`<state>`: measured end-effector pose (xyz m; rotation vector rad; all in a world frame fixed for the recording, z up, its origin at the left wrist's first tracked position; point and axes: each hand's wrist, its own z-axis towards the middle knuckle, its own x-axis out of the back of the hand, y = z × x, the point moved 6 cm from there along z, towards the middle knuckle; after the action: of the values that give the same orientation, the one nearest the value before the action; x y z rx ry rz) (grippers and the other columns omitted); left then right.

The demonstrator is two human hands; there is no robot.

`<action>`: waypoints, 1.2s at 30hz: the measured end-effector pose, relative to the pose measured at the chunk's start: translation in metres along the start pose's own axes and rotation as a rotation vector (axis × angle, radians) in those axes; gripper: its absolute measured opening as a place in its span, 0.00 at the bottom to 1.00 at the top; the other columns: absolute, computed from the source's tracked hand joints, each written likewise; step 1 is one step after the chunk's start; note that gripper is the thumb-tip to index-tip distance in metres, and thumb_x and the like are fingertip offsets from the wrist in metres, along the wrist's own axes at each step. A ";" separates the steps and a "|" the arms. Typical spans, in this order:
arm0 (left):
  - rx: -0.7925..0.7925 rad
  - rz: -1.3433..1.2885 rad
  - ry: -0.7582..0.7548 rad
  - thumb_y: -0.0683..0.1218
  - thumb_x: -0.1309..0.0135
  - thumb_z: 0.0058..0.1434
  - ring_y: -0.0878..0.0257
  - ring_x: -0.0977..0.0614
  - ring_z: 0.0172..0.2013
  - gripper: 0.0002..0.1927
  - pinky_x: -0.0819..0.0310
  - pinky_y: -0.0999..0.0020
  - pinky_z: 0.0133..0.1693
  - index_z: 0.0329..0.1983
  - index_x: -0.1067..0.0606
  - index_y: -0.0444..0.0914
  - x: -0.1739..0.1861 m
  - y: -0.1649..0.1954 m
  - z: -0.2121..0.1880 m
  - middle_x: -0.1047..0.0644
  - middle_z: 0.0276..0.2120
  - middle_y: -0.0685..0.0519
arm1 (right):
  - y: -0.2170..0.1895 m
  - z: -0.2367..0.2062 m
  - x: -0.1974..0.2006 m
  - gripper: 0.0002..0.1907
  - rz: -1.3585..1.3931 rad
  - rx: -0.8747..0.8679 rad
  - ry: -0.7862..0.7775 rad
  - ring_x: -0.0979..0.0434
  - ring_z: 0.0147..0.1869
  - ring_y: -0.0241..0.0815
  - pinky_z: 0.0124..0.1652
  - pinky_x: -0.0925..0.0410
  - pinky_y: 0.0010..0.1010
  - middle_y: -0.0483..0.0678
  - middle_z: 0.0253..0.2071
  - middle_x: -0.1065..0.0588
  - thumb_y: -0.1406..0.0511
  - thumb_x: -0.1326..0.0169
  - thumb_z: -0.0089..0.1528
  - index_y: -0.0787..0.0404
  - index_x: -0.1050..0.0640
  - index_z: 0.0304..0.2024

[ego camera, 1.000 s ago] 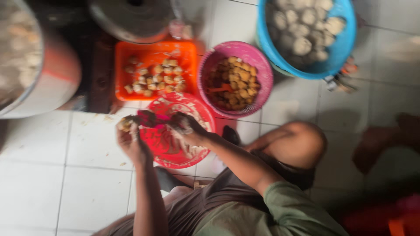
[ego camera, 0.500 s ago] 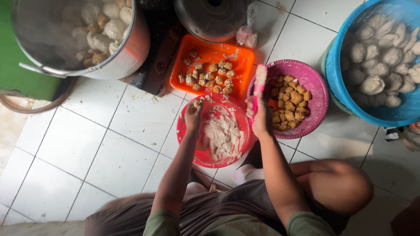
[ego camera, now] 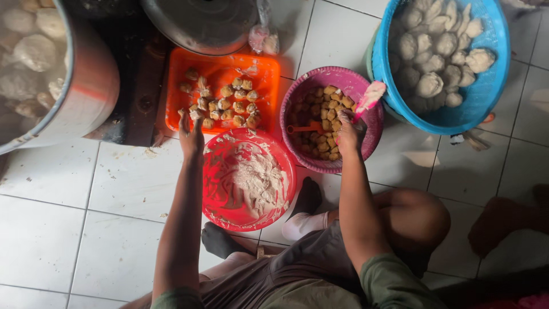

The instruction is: The person scoops a white paste from a red bowl using a pink spatula and spreads it over small brown food items held in their left hand. They then place the coated items into an orange tray. The process is repeated continuously.

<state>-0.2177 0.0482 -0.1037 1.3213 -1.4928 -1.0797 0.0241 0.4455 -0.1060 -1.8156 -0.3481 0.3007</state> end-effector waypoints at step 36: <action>-0.034 0.226 0.640 0.42 0.55 0.69 0.51 0.19 0.45 0.13 0.27 0.59 0.48 0.54 0.27 0.35 0.122 -0.077 -0.181 0.22 0.45 0.41 | 0.066 -0.254 -0.142 0.27 -0.941 0.691 -1.040 0.26 0.49 0.72 0.47 0.31 0.57 0.72 0.50 0.27 0.69 0.50 0.65 0.66 0.38 0.66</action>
<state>-0.0335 -0.0904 -0.1227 1.2755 -1.0960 -0.4648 -0.0053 0.1482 -0.0993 -0.5576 -1.5339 0.5749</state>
